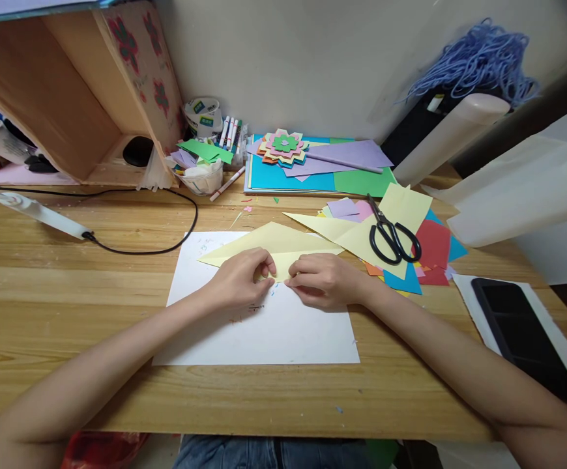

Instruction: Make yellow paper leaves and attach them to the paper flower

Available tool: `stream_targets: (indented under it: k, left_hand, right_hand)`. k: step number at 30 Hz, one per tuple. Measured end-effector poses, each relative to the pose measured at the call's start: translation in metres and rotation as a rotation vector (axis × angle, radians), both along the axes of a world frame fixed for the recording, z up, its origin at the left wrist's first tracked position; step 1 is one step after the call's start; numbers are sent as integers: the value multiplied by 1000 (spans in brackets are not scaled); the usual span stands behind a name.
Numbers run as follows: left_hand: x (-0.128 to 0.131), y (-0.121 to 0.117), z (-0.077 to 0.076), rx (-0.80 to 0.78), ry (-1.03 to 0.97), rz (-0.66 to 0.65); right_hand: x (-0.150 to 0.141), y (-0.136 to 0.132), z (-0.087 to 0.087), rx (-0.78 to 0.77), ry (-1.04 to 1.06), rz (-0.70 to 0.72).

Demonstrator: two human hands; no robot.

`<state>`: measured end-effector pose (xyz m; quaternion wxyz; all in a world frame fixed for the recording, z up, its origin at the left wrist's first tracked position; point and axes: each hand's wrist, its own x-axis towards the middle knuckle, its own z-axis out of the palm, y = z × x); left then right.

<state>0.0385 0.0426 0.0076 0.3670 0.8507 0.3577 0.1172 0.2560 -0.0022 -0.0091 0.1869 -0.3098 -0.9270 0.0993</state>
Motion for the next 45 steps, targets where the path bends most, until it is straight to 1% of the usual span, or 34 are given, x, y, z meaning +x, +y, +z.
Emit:
stream_targets:
  k: [3, 6, 11, 15, 19, 23, 25, 28, 34, 39, 41, 45]
  left_hand:
    - [0, 0, 1, -19, -6, -4]
    - [0, 1, 1, -35, -10, 0]
    - [-1, 3, 2, -83, -18, -15]
    - [-4, 7, 3, -109, -15, -54]
    - [-7, 11, 6, -121, 0, -111]
    - [-7, 9, 9, -94, 4, -110]
    - [-7, 6, 9, -34, 6, -91]
    - [-7, 2, 7, 124, 18, -100]
    - [-8, -1, 1, 459, 53, -206]
    - [-9, -3, -5, 746, 106, -322]
    - [-9, -3, -7, 810, 106, -336]
    - [-8, -3, -9, 853, 81, -331]
  right_hand:
    - [1, 1, 1, -11, 15, 20]
    - [1, 3, 1, 10, 45, 44]
    - [3, 4, 0, 20, 90, 49]
    - [3, 4, -1, -15, 157, 9]
    - [-2, 5, -2, -59, 180, -37]
    - [-9, 3, -2, -103, 214, -101]
    - [-12, 2, -2, -129, 232, -132]
    - [-14, 1, 0, -155, 247, -157]
    - [-16, 0, 2, -158, 273, -191]
    - [-17, 1, 1, -163, 287, -217]
    - [-16, 1, 1, -164, 289, -217]
    - [-16, 1, 1, -162, 291, -216]
